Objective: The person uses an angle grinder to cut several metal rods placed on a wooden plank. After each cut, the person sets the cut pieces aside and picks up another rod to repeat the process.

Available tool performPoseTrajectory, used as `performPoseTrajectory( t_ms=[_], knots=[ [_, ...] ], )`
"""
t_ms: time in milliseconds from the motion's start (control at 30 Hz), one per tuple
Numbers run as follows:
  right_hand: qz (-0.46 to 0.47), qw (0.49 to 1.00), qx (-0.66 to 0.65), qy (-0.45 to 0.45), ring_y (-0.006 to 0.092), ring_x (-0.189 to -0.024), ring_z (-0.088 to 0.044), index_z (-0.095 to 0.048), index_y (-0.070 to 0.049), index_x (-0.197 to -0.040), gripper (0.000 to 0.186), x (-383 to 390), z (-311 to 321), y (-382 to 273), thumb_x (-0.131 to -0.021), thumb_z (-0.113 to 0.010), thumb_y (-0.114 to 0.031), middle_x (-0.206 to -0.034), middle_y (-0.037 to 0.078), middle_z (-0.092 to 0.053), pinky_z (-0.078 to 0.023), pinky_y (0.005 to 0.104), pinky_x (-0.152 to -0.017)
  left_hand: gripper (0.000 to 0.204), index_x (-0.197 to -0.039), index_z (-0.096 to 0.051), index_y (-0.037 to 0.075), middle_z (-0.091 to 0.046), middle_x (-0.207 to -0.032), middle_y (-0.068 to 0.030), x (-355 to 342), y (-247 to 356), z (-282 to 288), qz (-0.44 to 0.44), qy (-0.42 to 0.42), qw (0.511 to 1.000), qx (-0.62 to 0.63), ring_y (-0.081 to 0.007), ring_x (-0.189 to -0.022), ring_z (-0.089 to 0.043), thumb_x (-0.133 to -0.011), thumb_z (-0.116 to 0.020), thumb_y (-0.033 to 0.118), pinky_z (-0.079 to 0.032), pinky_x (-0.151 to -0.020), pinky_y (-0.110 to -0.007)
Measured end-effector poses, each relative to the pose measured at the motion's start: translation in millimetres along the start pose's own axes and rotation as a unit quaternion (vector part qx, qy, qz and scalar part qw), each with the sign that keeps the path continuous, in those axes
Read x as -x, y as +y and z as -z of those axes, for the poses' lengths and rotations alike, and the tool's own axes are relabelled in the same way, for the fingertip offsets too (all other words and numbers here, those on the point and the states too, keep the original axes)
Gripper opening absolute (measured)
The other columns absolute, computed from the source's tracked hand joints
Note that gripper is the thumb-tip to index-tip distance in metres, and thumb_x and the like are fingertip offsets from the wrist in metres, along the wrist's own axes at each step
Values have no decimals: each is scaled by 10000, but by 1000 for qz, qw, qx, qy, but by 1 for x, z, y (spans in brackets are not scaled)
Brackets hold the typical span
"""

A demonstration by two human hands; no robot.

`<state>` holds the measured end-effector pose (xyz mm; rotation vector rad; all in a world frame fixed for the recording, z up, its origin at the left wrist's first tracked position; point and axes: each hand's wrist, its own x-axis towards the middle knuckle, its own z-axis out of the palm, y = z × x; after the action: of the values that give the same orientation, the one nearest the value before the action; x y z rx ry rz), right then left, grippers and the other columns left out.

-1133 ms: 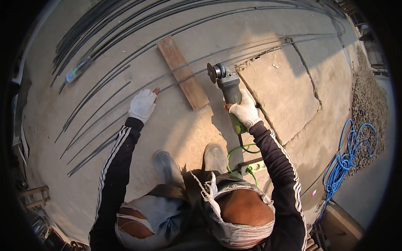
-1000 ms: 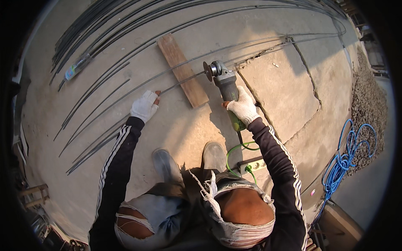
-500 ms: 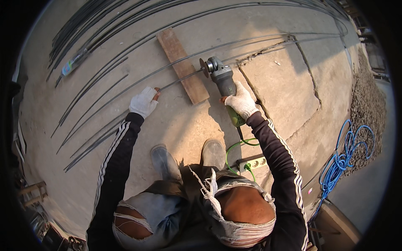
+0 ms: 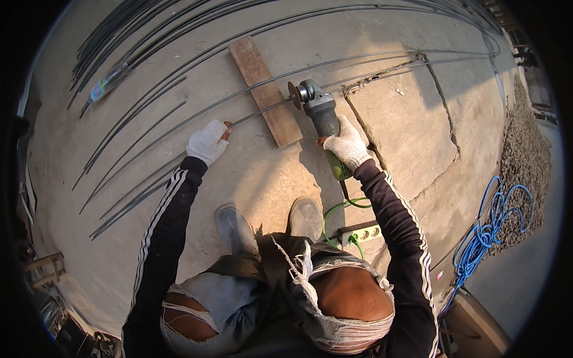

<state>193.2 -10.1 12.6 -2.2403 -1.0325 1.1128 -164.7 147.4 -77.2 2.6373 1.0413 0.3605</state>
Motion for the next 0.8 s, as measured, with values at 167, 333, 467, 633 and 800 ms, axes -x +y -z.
performPoseTrajectory(
  t_ms=[167,333,467,633,800],
  knots=[
    [-10,1000,7,1,288,-890,-723,-564,-24,-1245,569,-2,-2,0,-757,-832,-146,-1033,164,-722,-591,391,-795,176,-1073,-702,155,-658,-933,-90,0,0,0,-1,6,1000,19,-319,-809,-686,-1009,-627,302,-549,-650,-436],
    [-29,999,26,-9,292,-903,-719,-568,-26,-1244,562,-1,0,-6,-756,-816,-152,-1033,168,-716,-584,396,-816,172,-1062,-701,158,-659,-931,-94,1,-1,-4,5,15,1000,17,-323,-814,-688,-1011,-624,304,-545,-646,-442],
    [-33,999,27,-18,287,-897,-715,-576,-28,-1233,547,-1,3,-9,-754,-805,-158,-1013,165,-709,-583,394,-809,204,-1049,-698,157,-691,-966,-73,2,-2,-6,21,-7,1000,7,-303,-829,-707,-1015,-618,342,-572,-665,-431],
    [-30,999,21,-11,286,-891,-714,-592,-35,-1206,525,-4,1,-10,-750,-812,-177,-997,161,-708,-581,395,-803,202,-1034,-689,154,-695,-985,-76,2,-3,-5,7,9,1000,25,-315,-839,-709,-1008,-625,344,-573,-672,-436],
    [-33,998,47,-3,287,-881,-714,-605,-39,-1173,507,-5,0,-12,-747,-825,-202,-997,162,-711,-579,399,-796,204,-1042,-686,149,-699,-1012,-79,2,-1,-5,31,-9,999,29,-322,-857,-709,-999,-633,341,-575,-689,-442]
  ],
)
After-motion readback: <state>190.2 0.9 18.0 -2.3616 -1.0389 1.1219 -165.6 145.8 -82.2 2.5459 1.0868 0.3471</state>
